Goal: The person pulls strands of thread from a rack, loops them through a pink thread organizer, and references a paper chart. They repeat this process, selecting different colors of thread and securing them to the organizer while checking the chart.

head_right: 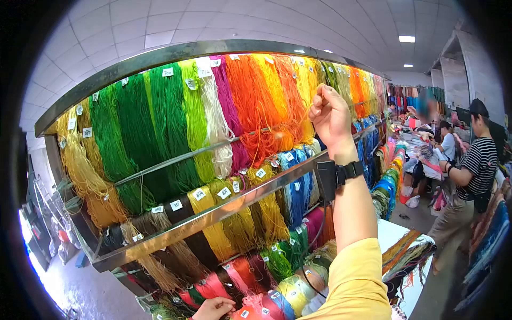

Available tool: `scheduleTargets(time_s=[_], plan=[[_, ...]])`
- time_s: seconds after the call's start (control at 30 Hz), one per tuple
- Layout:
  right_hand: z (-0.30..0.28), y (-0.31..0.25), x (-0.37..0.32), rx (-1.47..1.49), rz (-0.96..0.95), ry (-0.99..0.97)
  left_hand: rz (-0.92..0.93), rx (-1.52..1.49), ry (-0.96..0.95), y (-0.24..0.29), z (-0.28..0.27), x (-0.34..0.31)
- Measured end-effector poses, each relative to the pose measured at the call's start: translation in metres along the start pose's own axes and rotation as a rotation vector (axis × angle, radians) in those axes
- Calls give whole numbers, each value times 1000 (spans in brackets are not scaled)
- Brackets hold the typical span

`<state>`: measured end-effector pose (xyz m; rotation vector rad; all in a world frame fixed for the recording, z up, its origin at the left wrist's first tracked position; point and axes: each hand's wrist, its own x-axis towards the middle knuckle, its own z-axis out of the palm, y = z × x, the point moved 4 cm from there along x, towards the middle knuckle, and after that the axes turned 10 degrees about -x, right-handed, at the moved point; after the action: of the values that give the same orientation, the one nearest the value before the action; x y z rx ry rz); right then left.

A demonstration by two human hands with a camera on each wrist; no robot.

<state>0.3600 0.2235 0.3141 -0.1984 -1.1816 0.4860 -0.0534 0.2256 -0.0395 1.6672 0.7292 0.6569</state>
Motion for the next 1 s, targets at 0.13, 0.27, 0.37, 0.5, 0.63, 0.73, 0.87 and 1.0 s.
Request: scheduleTargets(time_s=[0.13,0.27,0.37,0.5,0.63,0.73,0.87,1.0], plan=[[8,-14,-22,-125,-2,-13,65,-21,21,3,4,-1],[31,-27,-42,-208,34,-63,-19,13,-30,-19,-2,4],[55,-38,-57,-309,62,-124,-13,-42,94,-1,1,1],[84,-46,-76,-383,104,-228,128,-51,84,39,21,-6],[105,-49,-92,-415,140,-290,340,150,18,91,39,-7],[115,-49,-102,-447,168,-328,358,59,17,115,49,11],[127,-49,-119,-456,203,-369,237,-389,-96,141,69,48],[136,-53,-137,-461,243,-381,136,-854,-182,152,94,76]])
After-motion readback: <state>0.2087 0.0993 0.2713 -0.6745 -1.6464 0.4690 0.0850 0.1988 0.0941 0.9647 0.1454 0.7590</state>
